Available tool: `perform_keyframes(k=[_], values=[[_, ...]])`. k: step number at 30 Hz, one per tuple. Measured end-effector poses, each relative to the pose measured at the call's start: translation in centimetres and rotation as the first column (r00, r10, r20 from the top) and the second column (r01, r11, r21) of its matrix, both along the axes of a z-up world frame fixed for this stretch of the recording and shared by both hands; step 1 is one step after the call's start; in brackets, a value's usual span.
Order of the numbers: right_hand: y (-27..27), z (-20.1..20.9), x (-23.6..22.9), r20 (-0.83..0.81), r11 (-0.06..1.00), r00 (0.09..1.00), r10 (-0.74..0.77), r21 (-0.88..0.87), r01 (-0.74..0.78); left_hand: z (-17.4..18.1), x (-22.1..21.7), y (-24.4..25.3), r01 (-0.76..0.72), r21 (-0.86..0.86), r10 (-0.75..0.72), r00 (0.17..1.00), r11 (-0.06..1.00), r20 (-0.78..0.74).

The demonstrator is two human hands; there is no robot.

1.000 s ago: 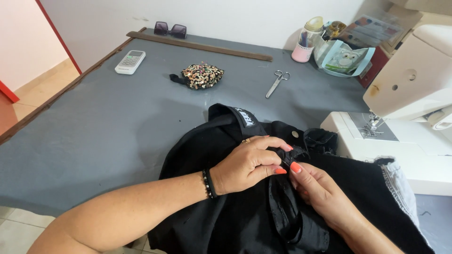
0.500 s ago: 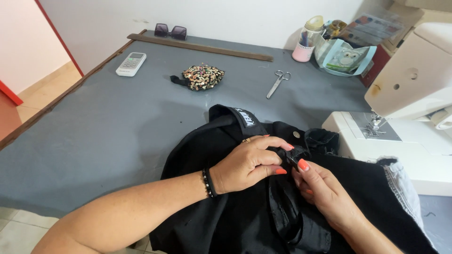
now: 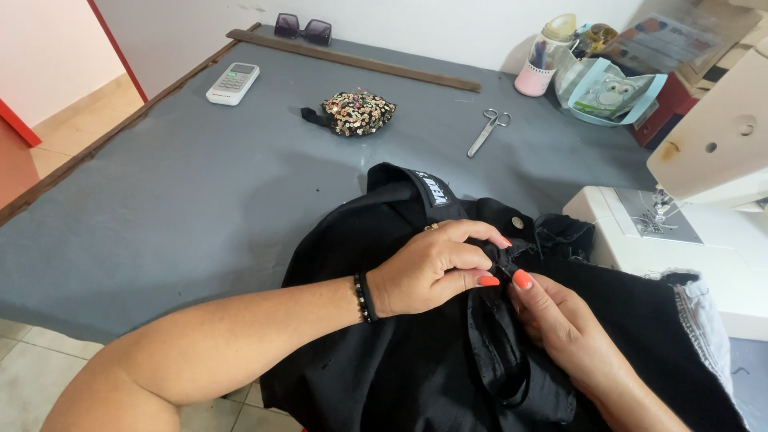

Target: Using a seam ripper or small scissors to carefully remove stitches from a black garment on a workbench.

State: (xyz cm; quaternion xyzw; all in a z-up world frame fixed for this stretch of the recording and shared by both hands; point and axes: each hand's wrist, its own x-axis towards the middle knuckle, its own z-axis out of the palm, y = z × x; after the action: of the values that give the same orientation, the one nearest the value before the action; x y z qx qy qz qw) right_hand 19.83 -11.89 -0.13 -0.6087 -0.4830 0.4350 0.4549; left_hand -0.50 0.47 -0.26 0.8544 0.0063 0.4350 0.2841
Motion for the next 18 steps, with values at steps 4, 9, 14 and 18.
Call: perform_keyframes(k=[4,9,14,18], values=[[0.19,-0.31,0.38,-0.022,1.0,0.999,0.024,0.015,-0.024,0.32,0.08,-0.1,0.012,0.007,-0.012,1.0,1.0,0.004],[0.09,-0.42,0.17,0.01,1.0,1.0,0.017,0.018,-0.017,0.1,0.05,-0.19,-0.006,0.016,0.006,1.0,1.0,-0.004],[0.1,-0.2,-0.18,-0.008,1.0,1.0,0.01,0.026,-0.01,0.49,0.07,-0.2,0.018,0.006,-0.018,0.999,1.0,-0.036],[0.17,-0.28,-0.33,-0.066,0.999,0.998,0.0,0.033,0.003,0.61,0.17,-0.11,0.042,0.016,-0.042,0.999,0.999,-0.03]])
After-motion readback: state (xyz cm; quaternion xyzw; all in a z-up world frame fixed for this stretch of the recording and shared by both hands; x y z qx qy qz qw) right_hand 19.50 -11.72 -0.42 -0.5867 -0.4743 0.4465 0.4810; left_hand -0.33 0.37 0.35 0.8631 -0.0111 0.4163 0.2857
